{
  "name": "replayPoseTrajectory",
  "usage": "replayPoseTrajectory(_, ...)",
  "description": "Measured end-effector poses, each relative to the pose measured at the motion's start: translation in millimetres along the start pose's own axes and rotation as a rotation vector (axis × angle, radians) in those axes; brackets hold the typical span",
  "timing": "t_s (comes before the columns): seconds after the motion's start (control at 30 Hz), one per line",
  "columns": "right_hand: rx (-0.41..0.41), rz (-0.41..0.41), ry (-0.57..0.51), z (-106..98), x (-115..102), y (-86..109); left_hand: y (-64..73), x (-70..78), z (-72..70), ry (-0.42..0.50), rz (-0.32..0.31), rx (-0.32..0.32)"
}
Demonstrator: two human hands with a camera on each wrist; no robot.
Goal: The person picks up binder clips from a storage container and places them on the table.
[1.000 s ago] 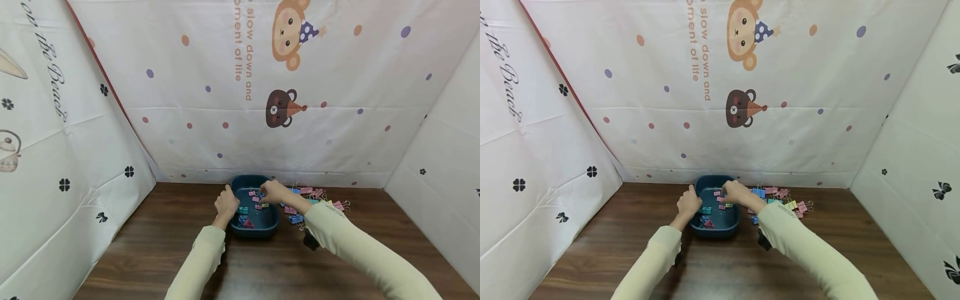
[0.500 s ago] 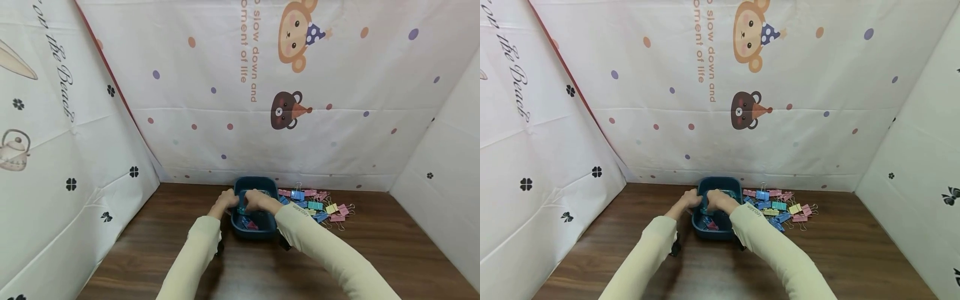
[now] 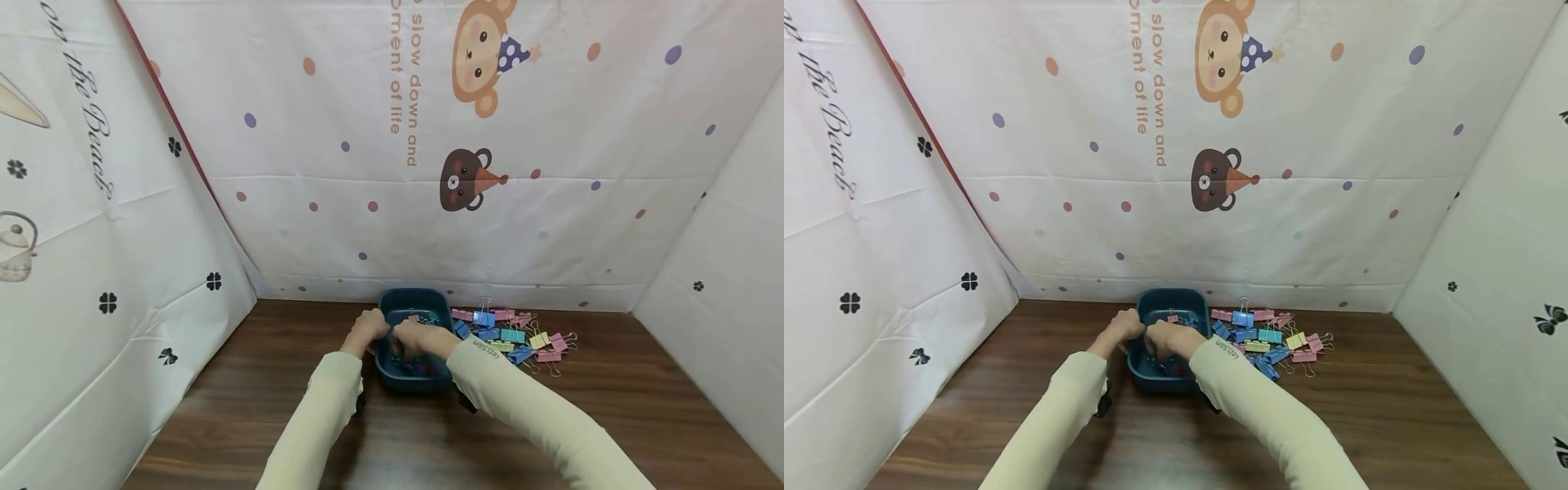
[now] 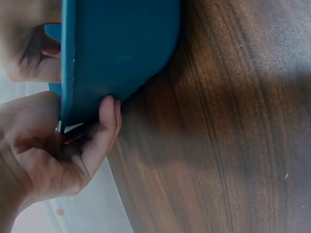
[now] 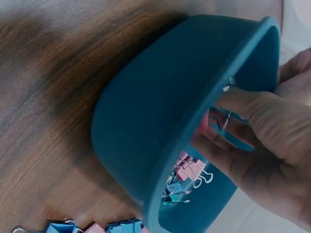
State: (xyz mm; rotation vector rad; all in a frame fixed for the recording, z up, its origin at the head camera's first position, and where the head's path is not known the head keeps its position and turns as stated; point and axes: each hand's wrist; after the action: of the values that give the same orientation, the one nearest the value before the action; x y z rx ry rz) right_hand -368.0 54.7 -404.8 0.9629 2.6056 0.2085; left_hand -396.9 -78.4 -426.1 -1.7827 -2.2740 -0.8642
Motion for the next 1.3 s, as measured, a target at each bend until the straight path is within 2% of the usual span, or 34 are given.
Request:
replayPoseTrajectory(0.23,-0.005,0.012,0.073,6.5,0.3,-2.7,1.8,-1.6,8.6,0.046,-0.044,0.068)
replayPoseTrajectory(0.47,0.0,0.036,-0.027,5.9,2.5,2.0,-5.9,-0.7,16.8,0.038,-0.082,0.098)
replayPoseTrajectory(0.67,0.031,0.037,-0.085,6.2,6.9,2.9,-2.4,-1.2,20.5,0.029,-0.073,0.134)
replayPoseTrajectory(0.73,0.073,0.048,-0.098,5.9,9.4,3.1,-1.8,-1.5,21.9,0.03,-0.065,0.148)
replayPoseTrajectory(0.83,0.177,0.06,-0.113,4.2,13.3,4.4,-2.4,-1.9,24.3,0.024,-0.058,0.175)
replayPoseTrajectory(1.1,0.52,0.068,-0.165,-2.8,18.7,17.5,-4.0,0.0,29.0,0.006,-0.07,0.219)
replayPoseTrajectory(1.2,0.594,0.056,-0.177,-8.6,15.6,26.8,-3.5,0.6,29.2,0.007,-0.083,0.217)
replayPoseTrajectory(1.3,0.627,0.064,-0.156,-15.9,11.8,40.2,-3.2,1.7,28.7,0.003,-0.076,0.22)
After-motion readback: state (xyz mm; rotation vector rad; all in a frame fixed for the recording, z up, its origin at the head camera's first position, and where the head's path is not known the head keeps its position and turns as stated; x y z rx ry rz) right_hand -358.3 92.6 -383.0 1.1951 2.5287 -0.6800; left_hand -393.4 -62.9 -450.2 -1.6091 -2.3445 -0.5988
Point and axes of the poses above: each hand's wrist, its own y-axis away from the middle knuckle, its own z-axis out of the palm, x = y × z, and after that the axes turned 12 degrees about -z, right-handed
